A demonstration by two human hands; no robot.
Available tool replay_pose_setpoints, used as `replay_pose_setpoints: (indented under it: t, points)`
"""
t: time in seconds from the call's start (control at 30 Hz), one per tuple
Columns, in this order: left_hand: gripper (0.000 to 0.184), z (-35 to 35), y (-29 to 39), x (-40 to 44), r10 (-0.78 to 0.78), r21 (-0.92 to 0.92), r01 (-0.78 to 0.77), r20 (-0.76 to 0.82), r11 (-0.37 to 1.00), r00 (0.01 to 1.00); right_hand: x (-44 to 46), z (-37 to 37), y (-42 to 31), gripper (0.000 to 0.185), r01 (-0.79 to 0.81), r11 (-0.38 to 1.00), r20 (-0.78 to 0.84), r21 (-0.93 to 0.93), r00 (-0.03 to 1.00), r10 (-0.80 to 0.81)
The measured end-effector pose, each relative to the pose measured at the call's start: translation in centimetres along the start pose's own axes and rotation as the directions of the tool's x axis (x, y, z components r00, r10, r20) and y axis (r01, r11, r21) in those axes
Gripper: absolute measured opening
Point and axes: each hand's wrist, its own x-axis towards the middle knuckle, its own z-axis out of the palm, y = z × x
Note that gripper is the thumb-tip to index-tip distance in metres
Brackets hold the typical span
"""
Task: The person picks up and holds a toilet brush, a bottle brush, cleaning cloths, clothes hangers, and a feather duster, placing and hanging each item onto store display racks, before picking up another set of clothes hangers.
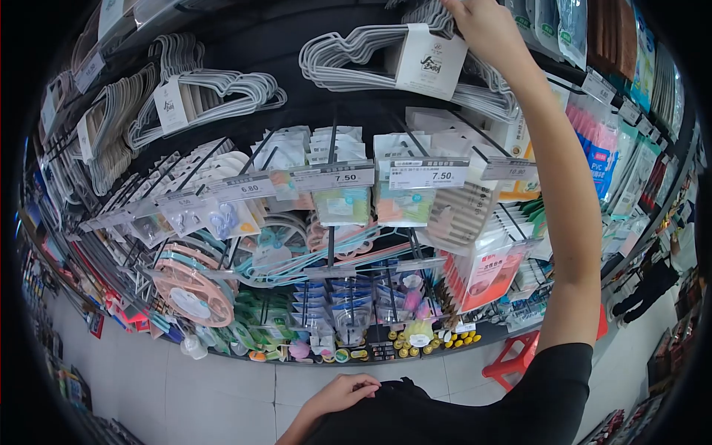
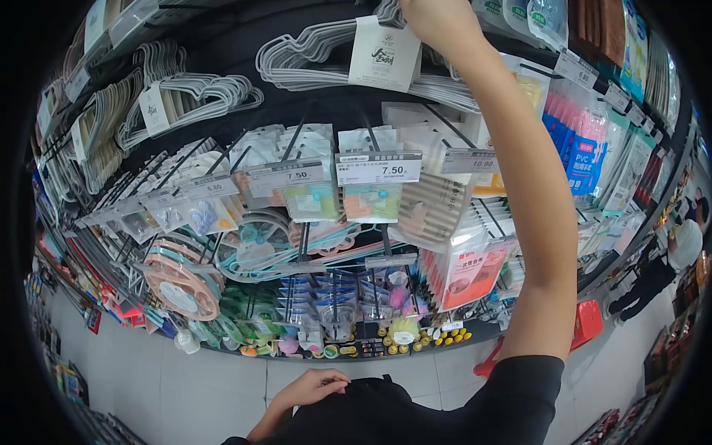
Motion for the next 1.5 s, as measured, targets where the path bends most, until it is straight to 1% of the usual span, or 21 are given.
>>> replay_pose_setpoints:
  t: [0.4,0.47,0.57,0.63,0.67,0.7,0.73,0.77,0.8,0.83,0.9,0.97,1.03,1.1,1.13,1.17,1.23,1.3,1.33,1.4,1.5]
  points:
    - [0.023,0.7,-1.3,-0.6,0.034,0.074,-0.036,0.031,0.997,0.999,-2.9,-2.2,-0.1,0.042,-0.039,0.998,0.270,0.049,0.963,0.024]
    - [0.023,1.0,-1.9,-0.7,0.054,0.061,-0.056,0.038,0.997,0.998,-4.8,-2.6,0.6,0.045,0.071,0.997,0.150,-0.013,0.986,-0.068]
    - [0.022,1.4,-2.8,-1.1,0.085,0.001,-0.085,0.000,0.996,0.996,-9.5,-5.6,-3.0,0.044,-0.035,0.973,0.107,0.230,0.994,0.011]
    - [0.022,1.3,-3.0,-1.6,0.101,0.013,-0.100,-0.023,0.995,0.995,-14.6,-6.3,-3.6,0.038,-0.197,0.795,0.126,0.573,0.980,0.152]
    - [0.022,1.3,-3.2,-1.7,0.112,0.021,-0.111,-0.030,0.994,0.993,-16.8,-6.0,-2.7,0.041,-0.151,0.642,0.314,0.752,0.938,-0.148]
    - [0.022,1.2,-3.4,-1.8,0.109,0.029,-0.107,-0.060,0.994,0.992,-18.9,-5.7,-1.9,0.046,-0.301,0.410,0.483,0.861,0.737,-0.472]
    - [0.021,0.9,-3.3,-2.3,0.117,0.037,-0.114,-0.107,0.993,0.987,-21.0,-5.3,-1.2,0.050,-0.511,0.311,0.561,0.802,0.463,-0.686]
    - [0.021,0.4,-3.2,-2.9,0.124,0.048,-0.119,-0.145,0.992,0.982,-23.1,-1.7,-0.8,0.075,-0.623,0.258,0.328,0.739,-0.002,-0.945]
    - [0.021,0.1,-3.3,-3.4,0.130,0.062,-0.121,-0.172,0.991,0.977,-27.8,0.3,-5.9,0.059,-0.645,-0.051,0.186,0.763,0.293,-0.938]
    - [0.020,0.1,-4.3,-3.8,0.130,0.039,-0.125,-0.224,0.991,0.966,-31.2,2.1,-6.9,0.050,-0.853,0.329,0.418,0.405,-0.147,-0.897]
    - [0.020,-1.0,-6.2,-5.2,0.084,-0.026,-0.098,-0.325,0.995,0.942,-38.8,5.0,-12.7,0.052,-0.868,0.467,0.755,-0.170,-0.419,-0.505]
    - [0.020,-2.3,-9.5,-6.9,0.014,-0.042,-0.036,-0.432,0.998,0.902,-47.5,9.2,-17.9,0.027,-0.904,0.427,0.933,-0.031,-0.180,-0.313]
    - [0.021,-3.7,-15.9,-9.2,-0.141,-0.106,0.099,-0.554,0.989,0.821,-59.9,13.5,-17.5,0.028,-0.468,0.841,0.919,0.271,-0.133,-0.371]
    - [0.022,-3.7,-27.0,-12.2,-0.209,-0.105,0.192,-0.701,0.976,0.682,-65.6,14.0,-20.1,0.032,-0.502,0.865,0.850,0.017,-0.448,-0.277]
    - [0.025,-2.8,-32.5,-14.7,-0.211,-0.051,0.301,-0.822,0.952,0.529,-68.9,14.1,-20.7,0.032,-0.555,0.828,0.804,-0.079,-0.526,-0.276]
    - [0.020,-2.0,-34.7,-18.3,-0.391,-0.263,0.375,-0.863,0.889,0.321,-72.3,14.3,-21.0,0.032,-0.594,0.786,0.753,-0.174,-0.594,-0.282]
    - [0.022,3.6,-46.1,-25.5,-0.520,-0.522,0.468,-0.842,0.713,-0.148,-76.2,14.4,-22.8,0.033,-0.588,0.747,0.684,-0.311,-0.684,-0.254]
    - [0.024,11.0,-52.3,-34.6,-0.778,-0.808,0.454,-0.542,0.376,-0.320,-78.2,14.6,-24.7,0.034,-0.518,0.762,0.653,-0.388,-0.738,-0.168]
    - [0.025,15.4,-53.8,-38.6,-0.796,-0.739,0.618,-0.531,0.266,-0.292,-79.5,14.9,-25.3,0.033,-0.492,0.758,0.643,-0.428,-0.755,-0.128]
    - [0.029,22.0,-53.7,-44.8,-0.897,-0.850,0.526,-0.209,-0.031,-0.390,-82.4,15.8,-27.0,0.031,-0.452,0.738,0.622,-0.502,-0.781,-0.055]
    - [0.022,29.2,-54.2,-51.6,-0.982,-0.634,0.758,0.010,-0.153,-0.189,-83.3,16.9,-31.2,0.030,-0.285,0.692,0.525,-0.664,-0.836,0.159]
